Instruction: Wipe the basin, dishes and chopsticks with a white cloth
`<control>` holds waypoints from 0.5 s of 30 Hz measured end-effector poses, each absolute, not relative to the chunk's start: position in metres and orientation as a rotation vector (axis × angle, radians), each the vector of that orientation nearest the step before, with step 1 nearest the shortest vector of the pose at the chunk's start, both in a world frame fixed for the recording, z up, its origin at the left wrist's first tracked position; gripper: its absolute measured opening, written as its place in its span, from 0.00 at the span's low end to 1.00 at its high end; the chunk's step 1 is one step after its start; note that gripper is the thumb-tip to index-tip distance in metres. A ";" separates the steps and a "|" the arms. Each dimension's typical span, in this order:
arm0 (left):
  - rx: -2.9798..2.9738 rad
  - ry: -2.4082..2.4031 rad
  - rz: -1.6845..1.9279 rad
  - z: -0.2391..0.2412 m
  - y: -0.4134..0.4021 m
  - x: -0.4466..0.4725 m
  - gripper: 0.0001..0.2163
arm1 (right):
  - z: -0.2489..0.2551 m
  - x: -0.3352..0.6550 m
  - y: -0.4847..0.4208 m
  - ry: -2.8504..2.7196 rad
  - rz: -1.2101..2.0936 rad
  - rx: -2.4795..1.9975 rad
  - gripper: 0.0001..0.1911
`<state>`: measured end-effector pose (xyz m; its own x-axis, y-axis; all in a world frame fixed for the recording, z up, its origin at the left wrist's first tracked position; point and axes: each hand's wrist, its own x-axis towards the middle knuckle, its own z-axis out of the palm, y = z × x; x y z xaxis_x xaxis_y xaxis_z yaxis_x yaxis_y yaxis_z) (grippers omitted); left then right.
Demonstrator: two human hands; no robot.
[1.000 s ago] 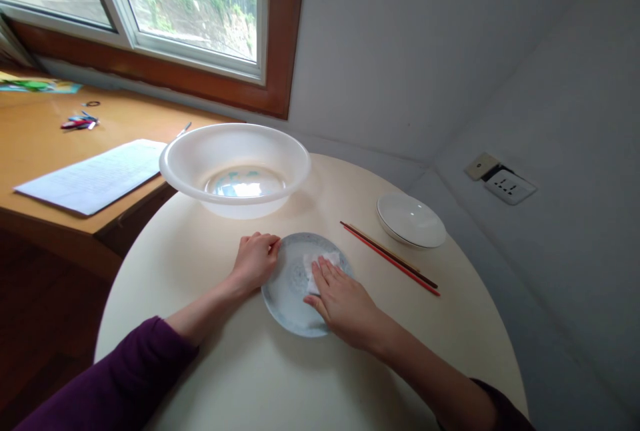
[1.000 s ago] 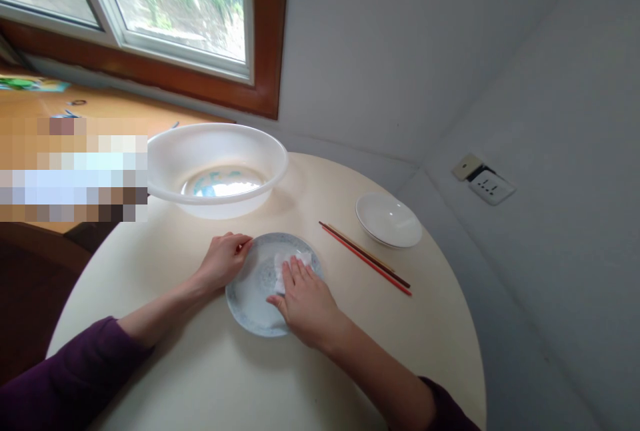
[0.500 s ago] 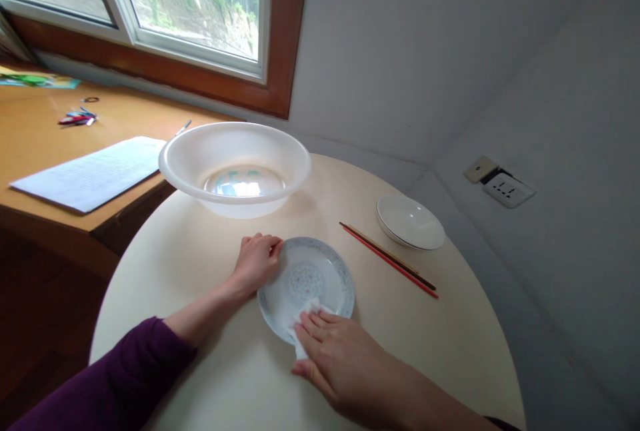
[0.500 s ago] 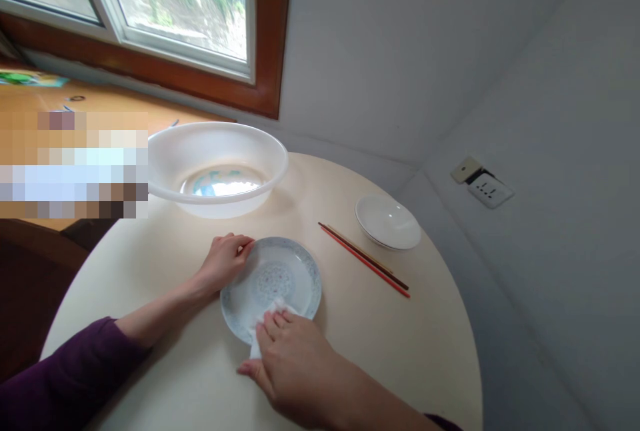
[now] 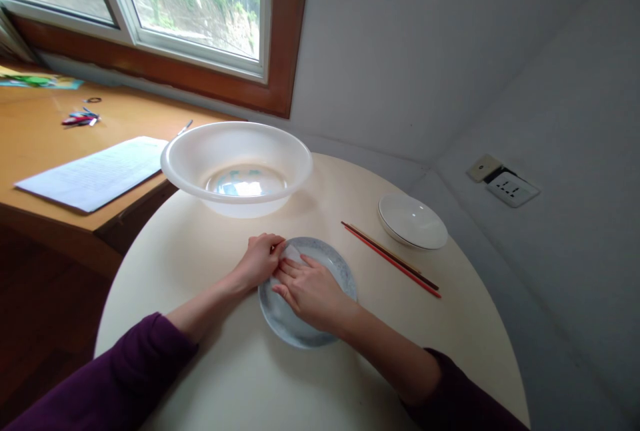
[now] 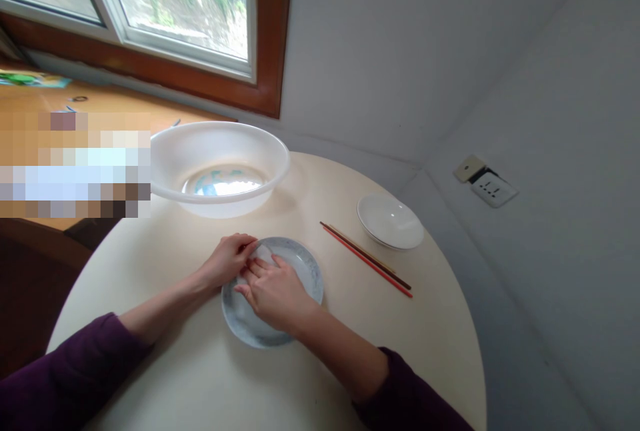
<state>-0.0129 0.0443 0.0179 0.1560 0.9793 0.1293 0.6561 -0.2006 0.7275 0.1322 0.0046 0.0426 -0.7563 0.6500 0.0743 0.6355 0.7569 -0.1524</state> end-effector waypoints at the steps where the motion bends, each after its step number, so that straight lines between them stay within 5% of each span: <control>1: 1.937 1.538 0.820 0.018 0.045 -0.013 0.15 | 0.042 0.133 0.007 -2.819 0.144 -1.070 0.19; 15: 1.977 1.651 0.688 0.022 0.043 -0.013 0.15 | 0.048 0.175 -0.003 -2.861 -0.243 -1.532 0.23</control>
